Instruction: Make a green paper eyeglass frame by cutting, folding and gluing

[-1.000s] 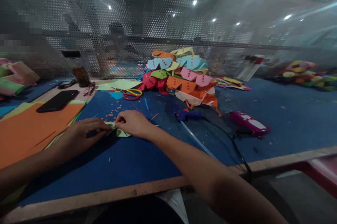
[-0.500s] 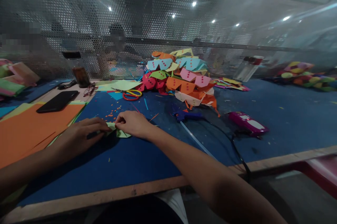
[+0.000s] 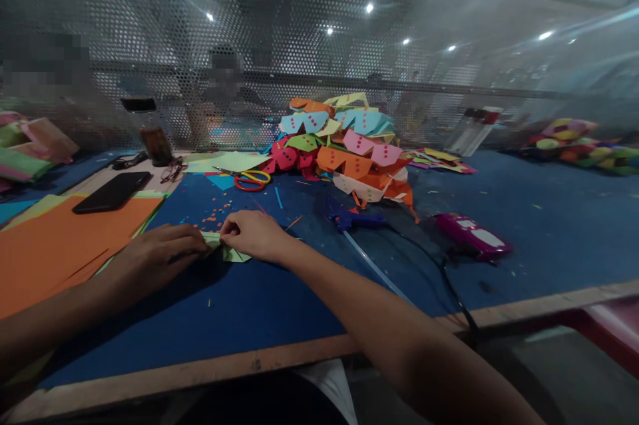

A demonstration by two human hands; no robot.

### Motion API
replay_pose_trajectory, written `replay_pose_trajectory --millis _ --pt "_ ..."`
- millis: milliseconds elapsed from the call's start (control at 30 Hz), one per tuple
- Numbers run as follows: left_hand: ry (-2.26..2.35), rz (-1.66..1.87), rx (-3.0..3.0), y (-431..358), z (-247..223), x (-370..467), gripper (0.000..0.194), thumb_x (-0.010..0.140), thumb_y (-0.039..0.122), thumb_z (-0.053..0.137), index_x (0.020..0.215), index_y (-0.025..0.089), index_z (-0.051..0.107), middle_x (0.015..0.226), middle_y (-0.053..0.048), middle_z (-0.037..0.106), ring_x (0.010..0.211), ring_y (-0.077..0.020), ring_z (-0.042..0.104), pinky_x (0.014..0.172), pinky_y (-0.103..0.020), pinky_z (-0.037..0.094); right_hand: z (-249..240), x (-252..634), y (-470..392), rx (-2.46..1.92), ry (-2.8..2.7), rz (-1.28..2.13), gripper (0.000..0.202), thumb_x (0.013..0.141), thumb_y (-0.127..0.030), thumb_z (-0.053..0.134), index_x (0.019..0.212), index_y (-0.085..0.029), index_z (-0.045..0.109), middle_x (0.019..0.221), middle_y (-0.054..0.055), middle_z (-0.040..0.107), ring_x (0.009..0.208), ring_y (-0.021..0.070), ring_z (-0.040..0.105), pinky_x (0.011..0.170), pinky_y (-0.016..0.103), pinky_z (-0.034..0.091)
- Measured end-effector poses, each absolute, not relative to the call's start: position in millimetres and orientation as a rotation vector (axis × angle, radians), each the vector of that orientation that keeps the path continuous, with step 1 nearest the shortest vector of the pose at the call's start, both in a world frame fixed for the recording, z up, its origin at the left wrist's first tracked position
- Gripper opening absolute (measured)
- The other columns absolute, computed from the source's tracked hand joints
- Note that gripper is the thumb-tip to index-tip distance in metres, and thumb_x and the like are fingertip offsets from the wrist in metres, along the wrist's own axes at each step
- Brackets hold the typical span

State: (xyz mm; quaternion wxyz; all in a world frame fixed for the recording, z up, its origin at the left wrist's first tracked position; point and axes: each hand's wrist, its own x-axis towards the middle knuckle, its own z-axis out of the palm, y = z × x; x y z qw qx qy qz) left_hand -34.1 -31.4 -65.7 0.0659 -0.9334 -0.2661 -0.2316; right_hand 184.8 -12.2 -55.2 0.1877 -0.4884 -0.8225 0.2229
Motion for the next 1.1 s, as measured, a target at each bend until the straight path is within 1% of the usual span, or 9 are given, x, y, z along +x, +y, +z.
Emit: replay_pose_trajectory --millis 200,333,600,733,900,1100 --pt "-0.808 -0.664 -2.789 -30.3 -68.3 -35.6 0.025 0.100 0.022 0.046 0.096 0.020 0.070 0.095 -0.004 0.075 0.080 -0.0203 0.068 0.070 -0.032 0.047 -53.5 184.6 -12.9 -1.378 -2.320 0.629 0.014 0.084 -0.018 0.064 0.092 -0.017 0.075 0.087 0.003 0.074 0.076 0.0129 0.064 0.062 0.022 0.039" --pt "-0.799 -0.649 -2.802 -29.8 -68.7 -35.8 0.027 0.101 0.023 0.044 0.095 0.019 0.070 0.096 -0.005 0.075 0.082 -0.0216 0.069 0.071 -0.034 0.048 -53.8 184.1 -12.2 -1.394 -2.316 0.625 0.014 0.085 -0.022 0.064 0.093 -0.018 0.075 0.087 0.002 0.074 0.076 0.0131 0.064 0.062 0.022 0.039" --pt "-0.849 -0.609 -2.825 -31.5 -66.4 -34.3 0.024 0.100 0.020 0.046 0.095 0.021 0.069 0.095 -0.004 0.075 0.084 -0.0210 0.069 0.074 -0.033 0.048 -55.1 183.8 -10.7 -1.400 -2.325 0.609 0.015 0.082 -0.022 0.065 0.092 -0.019 0.075 0.087 0.002 0.074 0.079 0.0153 0.065 0.064 0.024 0.041" --pt "-0.860 -0.594 -2.828 -31.0 -66.7 -34.5 0.023 0.099 0.019 0.047 0.096 0.020 0.069 0.097 -0.004 0.075 0.086 -0.0212 0.069 0.077 -0.034 0.049 -55.1 183.9 -10.6 -1.410 -2.330 0.605 0.015 0.081 -0.023 0.065 0.091 -0.020 0.075 0.087 0.002 0.074 0.079 0.0149 0.065 0.064 0.023 0.040" --pt "-0.844 -0.616 -2.821 -31.4 -67.5 -34.0 0.025 0.100 0.019 0.045 0.092 0.019 0.069 0.094 -0.005 0.074 0.082 -0.0215 0.068 0.074 -0.035 0.049 -53.4 182.4 -10.9 -1.431 -2.333 0.615 0.014 0.081 -0.023 0.065 0.091 -0.020 0.075 0.087 0.002 0.074 0.077 0.0141 0.064 0.062 0.023 0.039" --pt "-0.846 -0.592 -2.810 -31.0 -66.3 -33.8 0.025 0.099 0.018 0.045 0.092 0.019 0.069 0.093 -0.006 0.075 0.082 -0.0222 0.068 0.073 -0.035 0.049 -48.6 180.8 -12.2 -1.455 -2.332 0.642 0.016 0.079 -0.021 0.064 0.091 -0.019 0.075 0.087 0.002 0.075 0.075 0.0137 0.064 0.060 0.022 0.039"
